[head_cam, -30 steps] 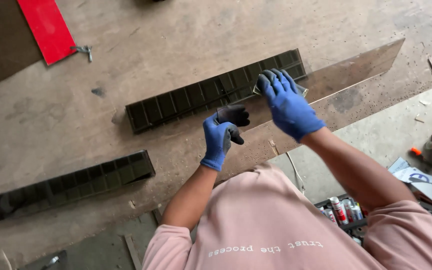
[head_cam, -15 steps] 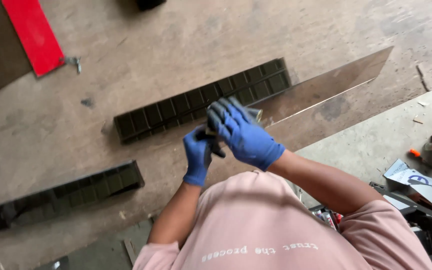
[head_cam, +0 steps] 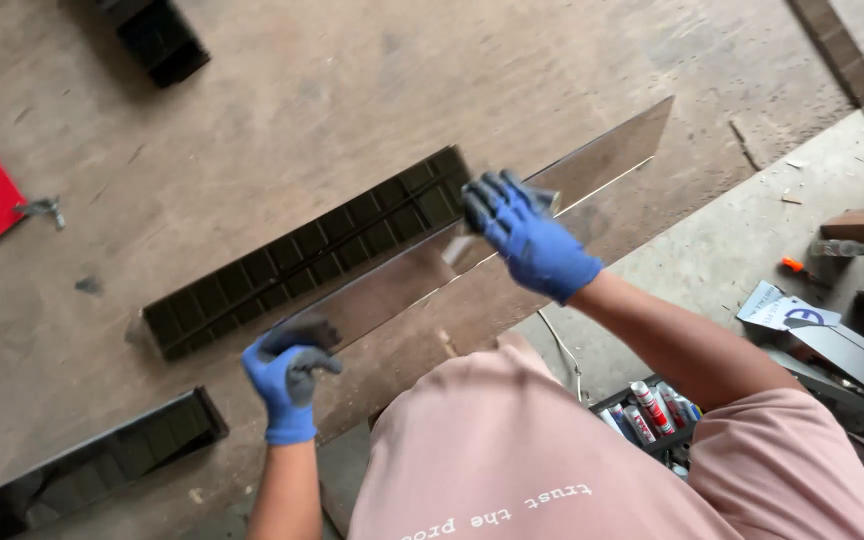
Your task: Sanding the sharp edges of long glass strips using a handheld sanding block on a workbench.
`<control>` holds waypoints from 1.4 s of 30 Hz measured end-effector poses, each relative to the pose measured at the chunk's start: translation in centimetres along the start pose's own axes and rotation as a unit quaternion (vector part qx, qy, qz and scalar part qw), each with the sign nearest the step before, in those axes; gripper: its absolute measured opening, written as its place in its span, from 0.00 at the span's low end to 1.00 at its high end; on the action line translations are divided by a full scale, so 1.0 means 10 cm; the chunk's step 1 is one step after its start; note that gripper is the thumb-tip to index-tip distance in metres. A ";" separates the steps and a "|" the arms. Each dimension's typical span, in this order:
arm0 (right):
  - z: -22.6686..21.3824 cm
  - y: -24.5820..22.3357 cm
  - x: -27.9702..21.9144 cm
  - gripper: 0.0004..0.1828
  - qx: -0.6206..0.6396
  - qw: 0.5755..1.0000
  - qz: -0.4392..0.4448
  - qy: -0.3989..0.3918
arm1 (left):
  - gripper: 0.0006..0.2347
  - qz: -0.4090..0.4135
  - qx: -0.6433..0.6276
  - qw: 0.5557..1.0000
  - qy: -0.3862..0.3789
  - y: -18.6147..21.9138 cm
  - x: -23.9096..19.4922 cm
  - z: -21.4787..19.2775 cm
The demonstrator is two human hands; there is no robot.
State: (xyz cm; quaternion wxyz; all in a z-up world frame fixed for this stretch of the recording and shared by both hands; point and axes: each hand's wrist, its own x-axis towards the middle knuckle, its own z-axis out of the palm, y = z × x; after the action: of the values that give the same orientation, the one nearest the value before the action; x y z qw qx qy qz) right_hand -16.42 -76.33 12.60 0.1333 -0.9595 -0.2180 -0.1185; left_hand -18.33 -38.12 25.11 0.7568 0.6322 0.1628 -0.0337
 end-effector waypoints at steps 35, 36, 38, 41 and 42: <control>-0.38 1.65 -0.66 0.55 -0.012 0.980 0.178 -0.092 | 0.16 0.043 0.114 0.991 0.046 -0.91 0.36 -1.12; -0.40 1.65 -0.73 0.55 -0.013 0.980 0.179 -0.091 | 0.16 0.043 0.114 0.992 0.044 -0.69 0.33 -0.83; -0.43 1.61 -0.89 0.51 0.027 0.971 0.213 -0.105 | 0.07 0.105 0.159 0.981 -0.035 -0.24 0.21 -0.28; -0.44 2.31 -1.22 0.56 0.030 0.954 0.272 -0.124 | 0.14 0.128 0.129 0.983 0.029 -0.83 0.39 -0.98; -0.49 2.39 -1.33 0.56 0.028 0.954 0.273 -0.119 | 0.14 0.132 0.128 0.983 0.025 -0.88 0.40 -1.07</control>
State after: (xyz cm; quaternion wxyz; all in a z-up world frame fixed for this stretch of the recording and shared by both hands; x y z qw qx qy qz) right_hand -18.14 -103.74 8.51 0.1605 -0.9854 0.0352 0.0438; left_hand -19.01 -28.85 14.06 0.6634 0.7401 0.0910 0.0619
